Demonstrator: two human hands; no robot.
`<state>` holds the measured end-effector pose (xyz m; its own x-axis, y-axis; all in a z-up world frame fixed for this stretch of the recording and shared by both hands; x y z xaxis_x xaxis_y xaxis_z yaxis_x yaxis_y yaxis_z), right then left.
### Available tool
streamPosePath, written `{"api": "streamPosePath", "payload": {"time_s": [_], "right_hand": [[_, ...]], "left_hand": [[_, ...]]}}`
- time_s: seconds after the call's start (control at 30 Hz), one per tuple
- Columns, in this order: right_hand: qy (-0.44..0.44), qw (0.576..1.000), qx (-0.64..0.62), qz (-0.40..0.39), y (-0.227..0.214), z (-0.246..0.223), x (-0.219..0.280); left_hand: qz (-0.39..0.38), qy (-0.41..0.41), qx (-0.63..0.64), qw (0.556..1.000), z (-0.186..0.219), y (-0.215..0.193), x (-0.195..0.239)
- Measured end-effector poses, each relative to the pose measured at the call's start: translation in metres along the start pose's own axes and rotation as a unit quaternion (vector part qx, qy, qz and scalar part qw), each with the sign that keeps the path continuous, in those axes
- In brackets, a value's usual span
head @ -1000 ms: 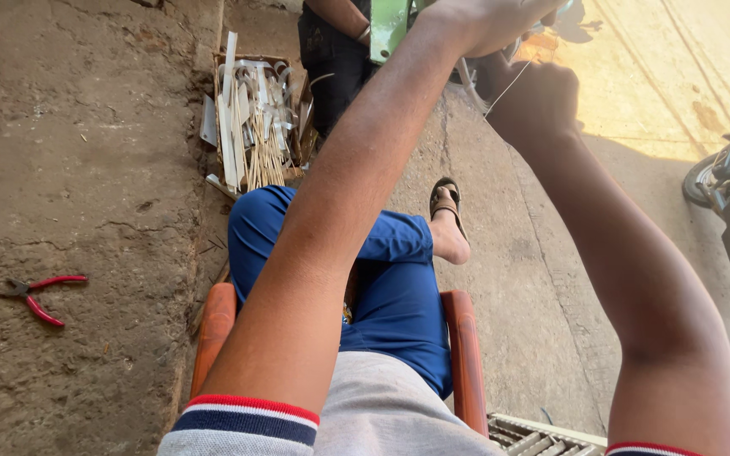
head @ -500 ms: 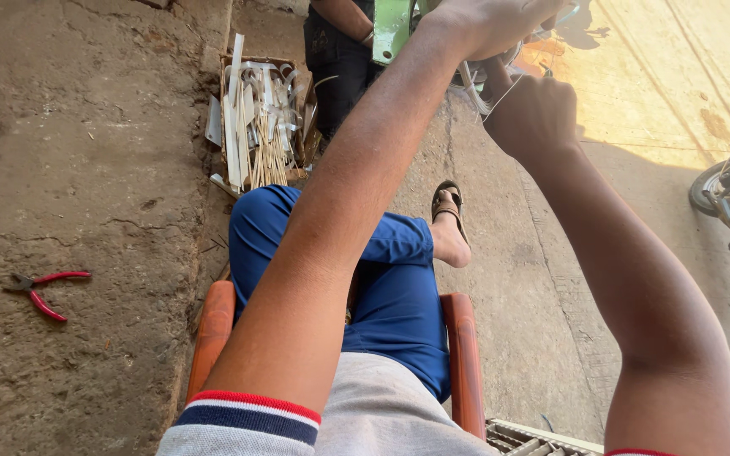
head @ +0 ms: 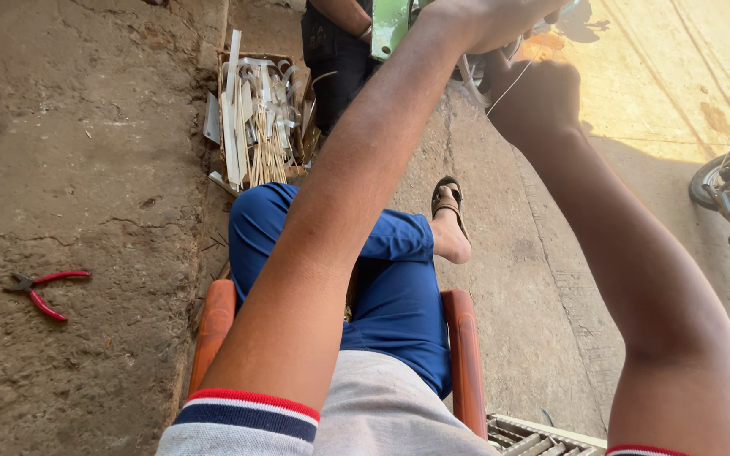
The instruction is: The person sits on a chair and winds a white wire around a green cylindrical machine using both hands. They repeatedly pull the wire, wrap it around the machine, and adjust the coils with their fingers.
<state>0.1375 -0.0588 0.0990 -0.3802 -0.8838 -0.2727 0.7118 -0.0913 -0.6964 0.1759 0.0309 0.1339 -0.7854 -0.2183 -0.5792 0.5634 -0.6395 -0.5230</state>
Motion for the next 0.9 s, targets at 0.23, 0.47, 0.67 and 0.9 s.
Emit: {"api": "streamPosePath", "payload": {"time_s": [0.23, 0.47, 0.67, 0.9], "right_hand": [[-0.037, 0.996, -0.029, 0.074, -0.013, -0.005, 0.015], [-0.036, 0.993, 0.069, 0.087, -0.013, -0.002, 0.012], [-0.008, 1.000, 0.028, -0.004, 0.005, -0.004, 0.005], [-0.002, 0.999, 0.031, -0.007, 0.012, -0.003, -0.005]], "left_hand": [[0.099, 0.150, -0.006, 0.984, 0.021, -0.015, -0.001], [0.004, -0.005, -0.005, 1.000, -0.014, 0.007, -0.007], [0.005, -0.037, 0.030, 0.999, -0.020, 0.014, -0.010], [-0.022, -0.059, 0.002, 0.998, -0.015, 0.006, 0.003]]}}
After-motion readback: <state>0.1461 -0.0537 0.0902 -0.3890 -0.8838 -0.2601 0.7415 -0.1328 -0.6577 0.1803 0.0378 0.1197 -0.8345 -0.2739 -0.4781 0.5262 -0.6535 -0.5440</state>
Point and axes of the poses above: each hand's wrist, its own x-axis away from the middle knuckle, its own y-axis out of the palm, z = x × y, the point moved 10 cm from there along -x, towards the middle knuckle, and after that the axes turned 4 degrees about y, right-handed, at the moved point
